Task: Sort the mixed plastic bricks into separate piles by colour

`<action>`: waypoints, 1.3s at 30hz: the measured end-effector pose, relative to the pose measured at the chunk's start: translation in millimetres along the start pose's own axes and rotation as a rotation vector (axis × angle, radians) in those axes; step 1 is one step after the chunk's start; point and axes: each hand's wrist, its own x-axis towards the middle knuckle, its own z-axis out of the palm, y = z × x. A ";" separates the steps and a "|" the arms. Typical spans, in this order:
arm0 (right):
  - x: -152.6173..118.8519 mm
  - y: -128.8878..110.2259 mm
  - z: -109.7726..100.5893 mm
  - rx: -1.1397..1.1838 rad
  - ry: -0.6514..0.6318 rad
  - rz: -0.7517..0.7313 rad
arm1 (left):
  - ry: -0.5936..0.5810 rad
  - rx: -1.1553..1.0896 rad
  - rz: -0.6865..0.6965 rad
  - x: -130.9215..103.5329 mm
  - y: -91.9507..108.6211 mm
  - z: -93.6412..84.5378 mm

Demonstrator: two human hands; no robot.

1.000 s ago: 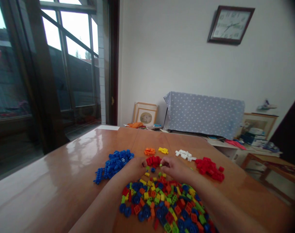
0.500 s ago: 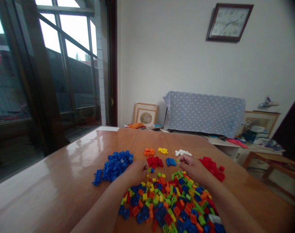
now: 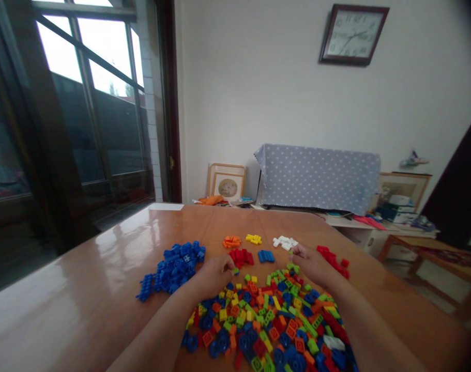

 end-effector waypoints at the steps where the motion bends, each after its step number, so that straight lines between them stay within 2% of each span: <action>1: 1.6 4.7 0.0 -0.029 0.007 0.001 | -0.008 0.002 -0.002 -0.2 0.6 0.8; 6: 2.0 19.3 5.8 -0.152 -0.045 -0.005 | -0.049 -0.011 0.061 -2.1 3.5 6.1; 11: -1.8 18.3 14.9 -0.200 -0.157 -0.016 | -0.053 0.041 0.067 -2.6 7.7 9.0; 17: -9.4 -4.5 16.8 -0.190 -0.283 -0.062 | -0.085 0.033 0.072 -3.6 10.6 8.3; 27: -29.6 -47.7 23.3 -0.110 -0.432 -0.136 | -0.103 -0.022 0.098 -3.4 4.5 13.0; 30: -31.9 -53.7 24.2 -0.084 -0.455 -0.155 | -0.111 -0.026 0.101 -4.1 7.4 13.0; 35: -28.6 -55.3 30.1 -0.062 -0.410 -0.173 | -0.078 -0.011 0.081 -5.0 16.8 9.3; 39: -28.8 -56.1 37.0 -0.063 -0.443 -0.199 | -0.064 -0.014 0.080 -5.0 20.8 7.9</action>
